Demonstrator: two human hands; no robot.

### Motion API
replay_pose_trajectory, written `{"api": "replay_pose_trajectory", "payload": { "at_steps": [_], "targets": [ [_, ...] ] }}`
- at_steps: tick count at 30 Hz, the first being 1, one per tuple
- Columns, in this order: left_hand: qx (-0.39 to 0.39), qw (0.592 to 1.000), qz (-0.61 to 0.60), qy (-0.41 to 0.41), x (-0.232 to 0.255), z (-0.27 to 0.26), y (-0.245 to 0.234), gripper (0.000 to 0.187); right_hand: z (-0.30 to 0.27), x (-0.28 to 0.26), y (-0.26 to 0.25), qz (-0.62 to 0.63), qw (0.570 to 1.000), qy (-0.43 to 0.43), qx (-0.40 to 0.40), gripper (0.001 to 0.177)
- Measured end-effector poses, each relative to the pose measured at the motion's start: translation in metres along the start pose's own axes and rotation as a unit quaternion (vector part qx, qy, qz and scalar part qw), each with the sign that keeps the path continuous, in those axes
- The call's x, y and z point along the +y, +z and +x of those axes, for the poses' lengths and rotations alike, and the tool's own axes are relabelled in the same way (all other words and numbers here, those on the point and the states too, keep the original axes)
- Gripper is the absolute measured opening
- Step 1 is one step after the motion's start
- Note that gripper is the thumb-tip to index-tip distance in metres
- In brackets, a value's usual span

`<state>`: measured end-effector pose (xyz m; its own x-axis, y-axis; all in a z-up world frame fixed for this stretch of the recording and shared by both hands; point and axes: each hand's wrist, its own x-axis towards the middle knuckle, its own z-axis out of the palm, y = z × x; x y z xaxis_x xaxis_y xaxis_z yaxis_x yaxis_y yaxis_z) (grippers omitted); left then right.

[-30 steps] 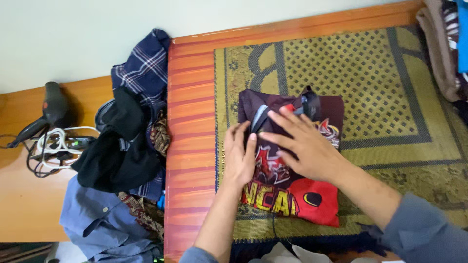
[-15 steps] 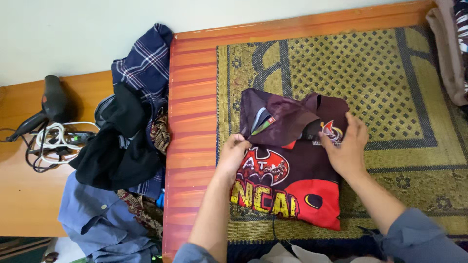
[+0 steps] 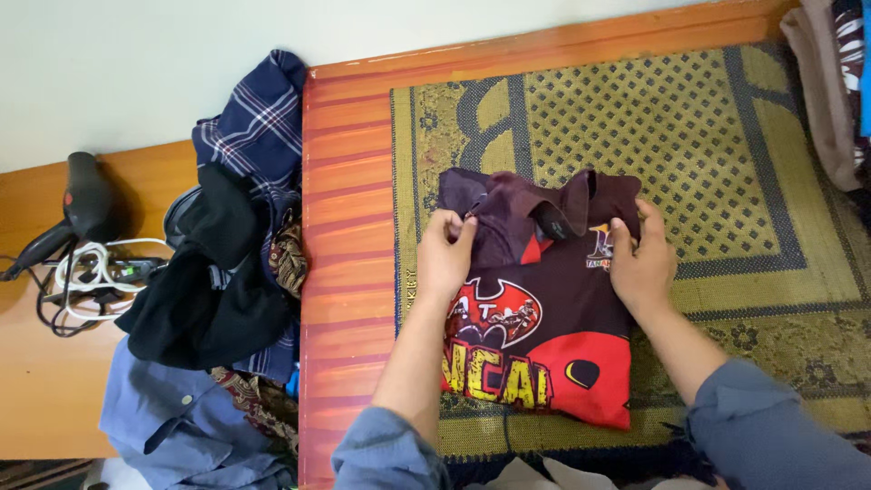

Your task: The person folds a maroon t-shirt and a black long-sleeved shirt on a wooden table. They smooth each garment, fold sleeves and sides, then fold the shirts in half and place them aside.

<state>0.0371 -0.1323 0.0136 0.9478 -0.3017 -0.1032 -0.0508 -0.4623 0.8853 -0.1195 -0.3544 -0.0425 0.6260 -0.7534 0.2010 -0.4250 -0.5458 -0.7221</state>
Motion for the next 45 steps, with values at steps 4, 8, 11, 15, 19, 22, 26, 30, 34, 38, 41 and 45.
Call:
{"api": "replay_pose_trajectory", "payload": {
  "at_steps": [4,8,11,15,19,22,26,30,34,38,41,45],
  "targets": [
    [-0.051,0.982,0.126,0.135,-0.002,-0.017,0.001,0.053,-0.002,-0.002,-0.001,0.006,0.995,0.095,-0.026,0.044],
    [-0.056,0.974,0.179,0.125,-0.025,-0.009,0.020,0.031,-0.004,-0.008,0.003,-0.001,1.000,-0.006,0.008,0.038],
    [0.003,0.996,-0.057,0.074,-0.050,0.012,0.027,0.038,-0.002,-0.002,-0.001,0.007,0.999,0.040,-0.026,0.040],
    [-0.050,0.869,-0.422,-0.254,-0.066,0.025,0.002,0.047,-0.003,0.000,0.001,-0.035,0.999,-0.030,0.007,0.039],
    [-0.078,0.893,-0.373,-0.240,-0.051,0.017,-0.011,0.049,-0.001,-0.003,0.001,-0.012,1.000,-0.020,0.013,0.041],
    [-0.058,0.924,-0.370,-0.073,-0.037,0.010,-0.009,0.062,-0.002,-0.002,-0.001,0.038,0.999,-0.005,0.000,0.040],
    [-0.028,0.945,-0.325,-0.010,-0.035,0.007,-0.015,0.081,0.000,0.006,0.002,0.029,0.999,-0.032,0.015,0.038],
    [-0.042,0.933,-0.328,-0.141,-0.047,-0.002,-0.023,0.074,-0.001,0.014,0.006,0.049,0.996,-0.068,0.037,0.036],
    [-0.063,0.933,-0.326,-0.140,-0.055,-0.004,-0.022,0.061,0.002,0.002,0.002,0.051,0.998,-0.033,0.030,0.040],
    [-0.067,0.882,-0.444,-0.142,-0.048,-0.004,-0.020,0.071,0.030,-0.023,-0.008,0.046,0.988,0.145,-0.027,0.051],
    [-0.091,0.954,-0.285,0.003,-0.037,-0.013,-0.026,0.090,0.046,-0.030,-0.009,0.030,0.983,0.152,-0.095,0.049],
    [-0.037,0.988,-0.144,0.036,-0.015,-0.029,-0.037,0.069,0.048,-0.018,0.000,0.068,0.977,0.192,-0.065,0.036]
  ]
}}
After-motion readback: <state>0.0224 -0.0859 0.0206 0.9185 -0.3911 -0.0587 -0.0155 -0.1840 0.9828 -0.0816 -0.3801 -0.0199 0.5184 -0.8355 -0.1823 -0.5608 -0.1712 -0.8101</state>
